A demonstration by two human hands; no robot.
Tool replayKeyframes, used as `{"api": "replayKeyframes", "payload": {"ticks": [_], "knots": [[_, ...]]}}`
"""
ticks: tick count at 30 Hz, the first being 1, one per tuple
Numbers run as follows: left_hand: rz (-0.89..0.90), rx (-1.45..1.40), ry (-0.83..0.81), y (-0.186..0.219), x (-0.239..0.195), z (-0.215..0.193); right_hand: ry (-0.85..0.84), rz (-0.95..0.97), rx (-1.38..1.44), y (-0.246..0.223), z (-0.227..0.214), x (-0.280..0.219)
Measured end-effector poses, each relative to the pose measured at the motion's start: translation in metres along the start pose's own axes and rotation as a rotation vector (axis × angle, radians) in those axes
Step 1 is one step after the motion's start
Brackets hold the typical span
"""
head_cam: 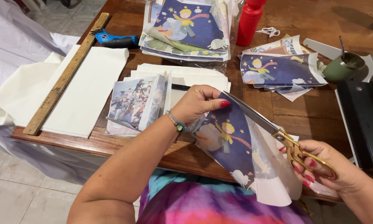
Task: Sorting and cutting printed transfer papers with scissors on a work table
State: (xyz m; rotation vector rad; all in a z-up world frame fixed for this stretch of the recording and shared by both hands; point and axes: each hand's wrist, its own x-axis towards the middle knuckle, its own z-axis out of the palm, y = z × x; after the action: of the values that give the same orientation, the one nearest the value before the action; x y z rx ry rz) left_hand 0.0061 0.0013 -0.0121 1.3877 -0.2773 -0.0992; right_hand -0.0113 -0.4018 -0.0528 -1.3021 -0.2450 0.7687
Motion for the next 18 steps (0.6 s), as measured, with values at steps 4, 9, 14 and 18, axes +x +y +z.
{"api": "replayKeyframes", "payload": {"ticks": [4, 9, 14, 18], "knots": [[-0.001, 0.028, -0.003, -0.003, 0.001, 0.002, 0.006, -0.035, -0.079, -0.008, 0.008, 0.001], [0.008, 0.129, 0.029, -0.004, 0.003, 0.006, 0.014, -0.024, -0.127, -0.010, 0.011, 0.004], [0.013, 0.111, 0.014, -0.005, 0.003, 0.005, 0.049, 0.027, -0.112, -0.005, 0.000, 0.010], [-0.022, 0.097, 0.045, -0.011, 0.006, 0.005, 0.081, 0.066, -0.118, -0.004, -0.003, 0.014]]}}
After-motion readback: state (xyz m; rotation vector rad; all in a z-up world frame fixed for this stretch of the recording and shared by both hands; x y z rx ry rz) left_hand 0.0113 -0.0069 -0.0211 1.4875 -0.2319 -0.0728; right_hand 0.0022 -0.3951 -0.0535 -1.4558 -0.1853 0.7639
